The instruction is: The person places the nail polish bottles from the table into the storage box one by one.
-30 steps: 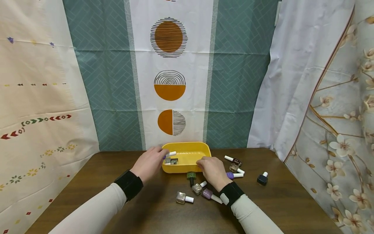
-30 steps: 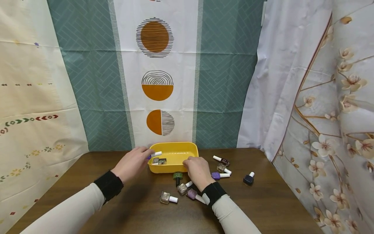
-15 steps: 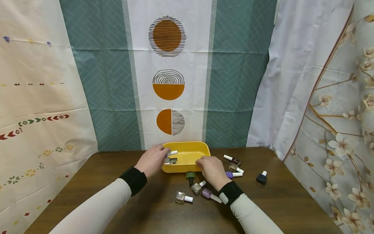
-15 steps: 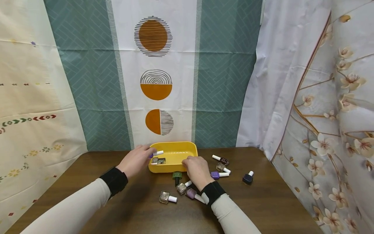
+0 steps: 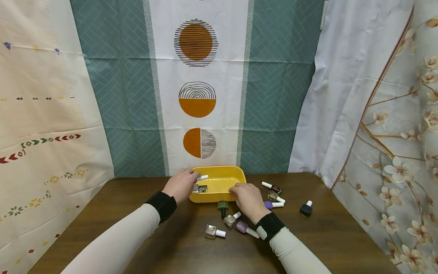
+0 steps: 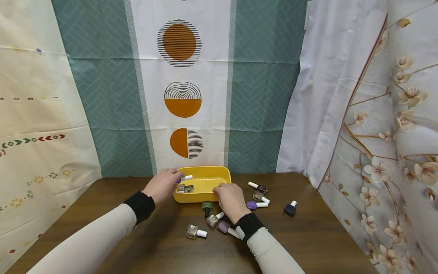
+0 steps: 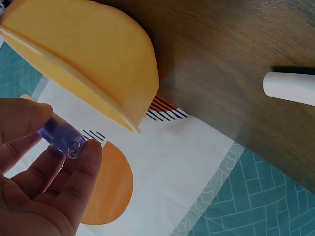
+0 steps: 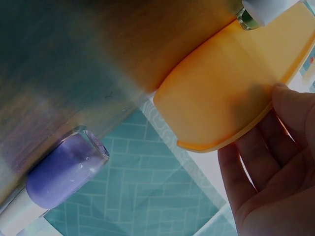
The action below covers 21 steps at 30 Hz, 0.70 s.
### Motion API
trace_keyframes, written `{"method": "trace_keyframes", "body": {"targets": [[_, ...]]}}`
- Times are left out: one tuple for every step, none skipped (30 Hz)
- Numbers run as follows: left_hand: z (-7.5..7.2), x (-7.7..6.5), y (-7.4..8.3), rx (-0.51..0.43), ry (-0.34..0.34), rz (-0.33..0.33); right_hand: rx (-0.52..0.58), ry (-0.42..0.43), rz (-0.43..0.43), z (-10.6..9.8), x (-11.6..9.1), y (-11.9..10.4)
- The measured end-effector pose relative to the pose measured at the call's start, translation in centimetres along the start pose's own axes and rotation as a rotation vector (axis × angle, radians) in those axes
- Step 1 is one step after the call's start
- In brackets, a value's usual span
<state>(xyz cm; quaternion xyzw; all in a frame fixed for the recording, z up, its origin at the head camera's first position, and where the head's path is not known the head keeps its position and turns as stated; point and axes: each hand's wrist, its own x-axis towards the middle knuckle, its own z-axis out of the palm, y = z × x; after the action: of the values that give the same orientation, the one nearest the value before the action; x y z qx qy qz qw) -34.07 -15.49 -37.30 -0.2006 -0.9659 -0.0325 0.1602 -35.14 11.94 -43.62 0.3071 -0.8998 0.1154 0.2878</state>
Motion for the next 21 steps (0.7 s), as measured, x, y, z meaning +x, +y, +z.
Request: {"method": "trace_keyframes", "body": {"targets": [[0.1, 0.2, 0.0, 0.006, 0.001, 0.002, 0.000, 0.002, 0.000, 0.0, 0.0, 0.0], [0.3, 0.4, 0.0, 0.010, -0.001, 0.001, 0.000, 0.002, 0.000, 0.0, 0.0, 0.0], [0.5, 0.6, 0.0, 0.017, -0.002, 0.002, 0.000, 0.001, -0.001, 0.0, 0.0, 0.0], [0.6, 0.8, 0.0, 0.021, -0.001, 0.003, -0.003, 0.001, -0.001, 0.0, 0.0, 0.1], [0.8, 1.0, 0.0, 0.022, 0.001, 0.001, -0.002, 0.000, 0.000, 0.0, 0.0, 0.1], [0.9, 1.2, 0.0, 0.021, 0.002, 0.000, 0.001, -0.001, 0.003, 0.0, 0.0, 0.1], [1.1, 1.4, 0.1, 0.019, 0.001, -0.004, 0.002, -0.003, 0.005, 0.0, -0.1, 0.1], [1.2, 1.6, 0.1, 0.016, -0.002, -0.010, 0.004, -0.005, 0.007, 0.0, -0.1, 0.1], [1.3, 1.8, 0.2, 0.011, -0.005, -0.016, 0.005, -0.007, 0.008, 0.0, -0.1, 0.1], [1.4, 2.0, 0.2, 0.005, -0.008, -0.024, 0.005, -0.008, 0.010, 0.0, -0.1, 0.1], [1.4, 2.1, 0.3, -0.003, -0.014, -0.033, 0.005, -0.012, 0.011, 0.0, -0.1, 0.1], [1.5, 2.2, 0.4, -0.007, -0.019, -0.040, 0.002, -0.012, 0.010, 0.0, -0.1, 0.1], [1.5, 2.4, 0.4, -0.011, -0.025, -0.048, 0.000, -0.015, 0.010, 0.0, -0.1, 0.1], [1.5, 2.5, 0.5, -0.016, -0.030, -0.055, -0.001, -0.014, 0.006, 0.0, -0.1, 0.1], [1.5, 2.6, 0.5, -0.022, -0.036, -0.062, -0.002, -0.016, 0.006, 0.0, -0.1, 0.1], [1.5, 2.7, 0.6, -0.027, -0.039, -0.065, -0.001, -0.017, 0.007, -0.1, -0.1, 0.1], [1.6, 2.8, 0.6, -0.035, -0.044, -0.069, 0.000, -0.017, 0.007, -0.1, -0.1, 0.0], [1.6, 2.9, 0.6, -0.043, -0.047, -0.072, 0.003, -0.016, 0.007, -0.1, 0.0, 0.0], [1.7, 3.0, 0.5, -0.051, -0.051, -0.073, 0.002, -0.017, 0.008, -0.2, 0.0, 0.0], [1.8, 3.1, 0.5, -0.056, -0.053, -0.071, 0.003, -0.015, 0.009, -0.2, 0.0, -0.1], [1.9, 3.2, 0.5, -0.060, -0.057, -0.070, 0.003, -0.017, 0.012, -0.2, 0.1, -0.1]]}}
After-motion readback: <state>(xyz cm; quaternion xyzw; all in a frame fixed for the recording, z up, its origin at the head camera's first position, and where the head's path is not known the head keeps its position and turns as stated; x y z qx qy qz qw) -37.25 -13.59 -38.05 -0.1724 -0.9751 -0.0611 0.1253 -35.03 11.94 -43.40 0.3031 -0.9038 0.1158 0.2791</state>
